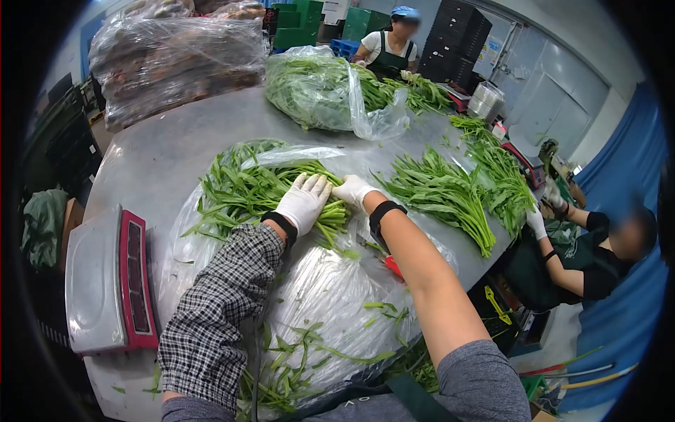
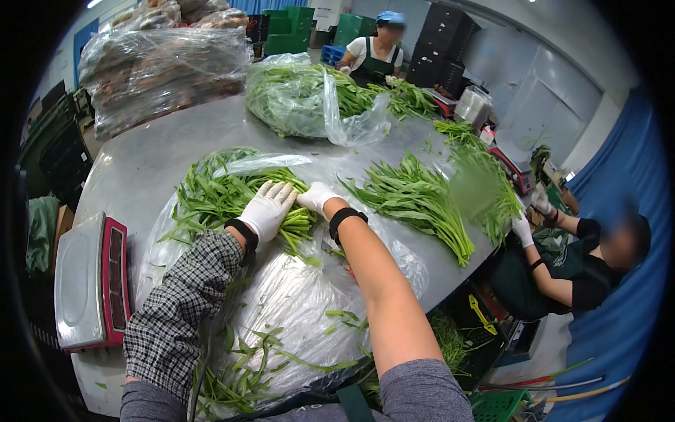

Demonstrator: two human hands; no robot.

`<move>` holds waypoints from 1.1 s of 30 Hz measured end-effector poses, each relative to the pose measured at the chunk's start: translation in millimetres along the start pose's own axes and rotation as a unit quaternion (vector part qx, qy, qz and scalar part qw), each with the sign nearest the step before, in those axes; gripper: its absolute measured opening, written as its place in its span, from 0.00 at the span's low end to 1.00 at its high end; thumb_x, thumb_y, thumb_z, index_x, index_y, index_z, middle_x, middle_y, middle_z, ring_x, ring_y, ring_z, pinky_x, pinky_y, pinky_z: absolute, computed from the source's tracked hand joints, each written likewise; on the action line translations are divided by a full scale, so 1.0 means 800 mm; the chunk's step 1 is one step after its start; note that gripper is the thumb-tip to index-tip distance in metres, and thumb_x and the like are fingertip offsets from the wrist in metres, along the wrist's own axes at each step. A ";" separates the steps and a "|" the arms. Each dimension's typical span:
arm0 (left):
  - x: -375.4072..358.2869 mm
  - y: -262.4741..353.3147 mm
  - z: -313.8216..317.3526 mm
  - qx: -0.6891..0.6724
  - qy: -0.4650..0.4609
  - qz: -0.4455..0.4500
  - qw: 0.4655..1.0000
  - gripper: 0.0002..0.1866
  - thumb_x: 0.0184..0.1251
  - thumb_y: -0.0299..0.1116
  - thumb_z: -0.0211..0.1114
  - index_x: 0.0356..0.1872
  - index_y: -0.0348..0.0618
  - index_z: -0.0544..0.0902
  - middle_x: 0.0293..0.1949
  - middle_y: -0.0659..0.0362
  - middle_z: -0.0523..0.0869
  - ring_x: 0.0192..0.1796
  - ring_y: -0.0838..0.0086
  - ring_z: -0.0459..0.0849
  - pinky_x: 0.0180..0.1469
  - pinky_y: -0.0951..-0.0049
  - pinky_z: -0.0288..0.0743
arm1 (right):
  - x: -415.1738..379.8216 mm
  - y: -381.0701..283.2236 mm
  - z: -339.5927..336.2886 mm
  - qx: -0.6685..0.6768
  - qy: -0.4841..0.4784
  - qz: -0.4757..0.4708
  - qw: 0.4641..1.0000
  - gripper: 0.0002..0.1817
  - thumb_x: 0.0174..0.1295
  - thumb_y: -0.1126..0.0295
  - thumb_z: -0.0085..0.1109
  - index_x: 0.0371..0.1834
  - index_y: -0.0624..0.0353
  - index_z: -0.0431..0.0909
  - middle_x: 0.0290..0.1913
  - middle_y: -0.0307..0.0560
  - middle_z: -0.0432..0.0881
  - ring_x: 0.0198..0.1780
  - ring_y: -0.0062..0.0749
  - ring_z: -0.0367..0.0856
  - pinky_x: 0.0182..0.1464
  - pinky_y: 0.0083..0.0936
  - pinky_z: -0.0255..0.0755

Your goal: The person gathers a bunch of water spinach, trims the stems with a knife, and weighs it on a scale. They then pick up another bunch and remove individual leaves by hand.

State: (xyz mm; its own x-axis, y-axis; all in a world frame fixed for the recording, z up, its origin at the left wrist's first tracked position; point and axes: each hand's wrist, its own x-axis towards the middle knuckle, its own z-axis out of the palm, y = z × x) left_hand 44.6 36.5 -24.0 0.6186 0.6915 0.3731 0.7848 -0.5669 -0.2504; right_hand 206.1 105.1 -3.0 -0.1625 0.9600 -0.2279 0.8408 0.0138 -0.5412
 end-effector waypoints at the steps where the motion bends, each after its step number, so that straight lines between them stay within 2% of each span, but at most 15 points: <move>1: 0.000 0.000 0.000 -0.001 0.002 -0.001 1.000 0.30 0.54 0.31 0.51 0.61 0.35 0.63 0.63 0.46 0.65 0.66 0.58 0.61 0.68 0.57 0.46 | -0.003 -0.003 -0.002 0.013 -0.013 0.014 1.000 0.28 0.48 0.55 0.55 0.46 0.70 0.76 0.47 0.62 0.78 0.50 0.48 0.77 0.50 0.30 0.68; 9: 0.000 -0.001 0.000 0.000 -0.010 -0.006 1.000 0.31 0.54 0.32 0.52 0.62 0.33 0.61 0.63 0.46 0.63 0.67 0.58 0.59 0.69 0.58 0.45 | -0.002 -0.007 -0.005 -0.015 -0.041 0.015 0.999 0.29 0.48 0.55 0.55 0.46 0.70 0.76 0.46 0.62 0.78 0.48 0.47 0.77 0.50 0.30 0.68; 12: 0.000 -0.001 -0.006 -0.012 0.004 -0.015 1.000 0.33 0.53 0.31 0.52 0.63 0.32 0.59 0.64 0.44 0.62 0.67 0.57 0.58 0.69 0.58 0.45 | -0.012 -0.010 -0.008 0.037 -0.055 -0.014 0.998 0.28 0.50 0.55 0.55 0.47 0.68 0.76 0.44 0.56 0.80 0.44 0.41 0.78 0.45 0.30 0.70; 14: -0.001 -0.002 -0.011 -0.024 -0.001 -0.024 0.999 0.34 0.53 0.31 0.53 0.63 0.32 0.57 0.64 0.44 0.61 0.68 0.57 0.57 0.69 0.58 0.44 | -0.019 -0.015 -0.005 0.185 -0.084 0.105 0.973 0.23 0.52 0.56 0.54 0.44 0.64 0.77 0.39 0.49 0.81 0.37 0.35 0.78 0.38 0.29 0.71; 17: 0.000 -0.001 -0.010 -0.031 -0.009 -0.031 0.999 0.38 0.51 0.32 0.55 0.65 0.32 0.53 0.65 0.43 0.59 0.69 0.56 0.55 0.69 0.58 0.43 | -0.004 -0.004 0.006 0.190 -0.095 0.061 0.975 0.17 0.55 0.58 0.53 0.39 0.60 0.77 0.34 0.44 0.79 0.31 0.29 0.75 0.32 0.28 0.69; 21: -0.003 -0.003 -0.019 -0.027 -0.009 -0.029 0.999 0.40 0.50 0.32 0.57 0.66 0.32 0.51 0.65 0.43 0.58 0.69 0.56 0.55 0.69 0.58 0.42 | -0.036 -0.018 0.001 0.239 -0.113 0.091 0.960 0.15 0.56 0.59 0.53 0.38 0.58 0.77 0.33 0.44 0.79 0.30 0.29 0.76 0.32 0.27 0.70; 23: -0.003 -0.004 -0.020 -0.032 0.022 -0.019 0.999 0.41 0.49 0.33 0.58 0.66 0.33 0.51 0.65 0.43 0.58 0.69 0.56 0.54 0.70 0.58 0.42 | -0.007 0.005 0.019 0.392 -0.181 0.039 0.901 0.16 0.56 0.58 0.54 0.40 0.59 0.77 0.34 0.45 0.80 0.31 0.30 0.77 0.32 0.26 0.71; 25: -0.003 -0.007 -0.022 -0.043 0.023 -0.016 0.999 0.42 0.49 0.35 0.59 0.66 0.33 0.51 0.65 0.43 0.59 0.69 0.56 0.54 0.70 0.58 0.42 | 0.005 0.009 0.022 0.376 -0.204 0.010 0.904 0.16 0.58 0.61 0.52 0.43 0.60 0.75 0.37 0.46 0.80 0.34 0.31 0.78 0.35 0.25 0.72; 28: -0.006 -0.014 -0.023 -0.048 0.045 0.004 0.998 0.45 0.47 0.39 0.62 0.66 0.34 0.52 0.64 0.43 0.60 0.68 0.55 0.55 0.70 0.58 0.42 | -0.010 0.003 0.019 0.436 -0.228 -0.064 0.868 0.16 0.61 0.67 0.48 0.51 0.59 0.71 0.43 0.44 0.78 0.41 0.28 0.77 0.41 0.23 0.73; 29: -0.011 -0.017 -0.025 -0.054 0.057 0.012 0.997 0.45 0.47 0.41 0.63 0.66 0.34 0.52 0.64 0.43 0.60 0.68 0.55 0.56 0.70 0.57 0.43 | -0.013 0.000 0.015 0.437 -0.241 -0.129 0.857 0.17 0.61 0.67 0.50 0.52 0.57 0.70 0.44 0.42 0.78 0.42 0.27 0.77 0.43 0.23 0.73; 30: -0.015 -0.019 -0.034 -0.073 0.082 0.015 0.994 0.43 0.49 0.38 0.61 0.67 0.38 0.51 0.64 0.44 0.61 0.68 0.56 0.57 0.69 0.57 0.43 | -0.022 -0.010 0.004 0.404 -0.250 -0.150 0.867 0.18 0.59 0.65 0.53 0.53 0.55 0.70 0.45 0.40 0.77 0.43 0.26 0.76 0.42 0.26 0.74; 31: -0.018 -0.024 -0.038 -0.081 0.125 0.038 0.988 0.43 0.47 0.39 0.62 0.66 0.38 0.54 0.63 0.44 0.62 0.67 0.55 0.58 0.69 0.56 0.44 | -0.013 -0.011 0.001 0.363 -0.243 -0.212 0.874 0.20 0.57 0.62 0.56 0.53 0.51 0.70 0.44 0.38 0.77 0.43 0.24 0.76 0.40 0.27 0.75; 32: -0.021 -0.027 -0.049 -0.096 0.156 0.049 0.982 0.43 0.45 0.39 0.63 0.65 0.38 0.56 0.63 0.43 0.62 0.67 0.55 0.58 0.69 0.55 0.44 | -0.028 -0.026 -0.012 0.313 -0.225 -0.209 0.899 0.21 0.55 0.60 0.57 0.53 0.49 0.70 0.43 0.37 0.77 0.43 0.23 0.76 0.37 0.26 0.75; 33: -0.024 -0.031 -0.058 -0.092 0.183 0.059 0.977 0.43 0.44 0.39 0.64 0.64 0.37 0.57 0.62 0.43 0.62 0.67 0.55 0.58 0.69 0.54 0.45 | -0.019 -0.030 -0.016 0.285 -0.234 -0.255 0.894 0.22 0.55 0.59 0.58 0.53 0.49 0.70 0.42 0.37 0.77 0.42 0.21 0.75 0.36 0.24 0.75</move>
State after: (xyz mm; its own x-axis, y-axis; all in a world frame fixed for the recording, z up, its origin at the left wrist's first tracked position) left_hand 11.8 16.5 16.8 0.6229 0.4282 0.6547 0.6674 -0.7275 -0.1591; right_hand 194.6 93.7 23.8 -0.7601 0.6453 -0.0757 0.2174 0.1428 -0.9656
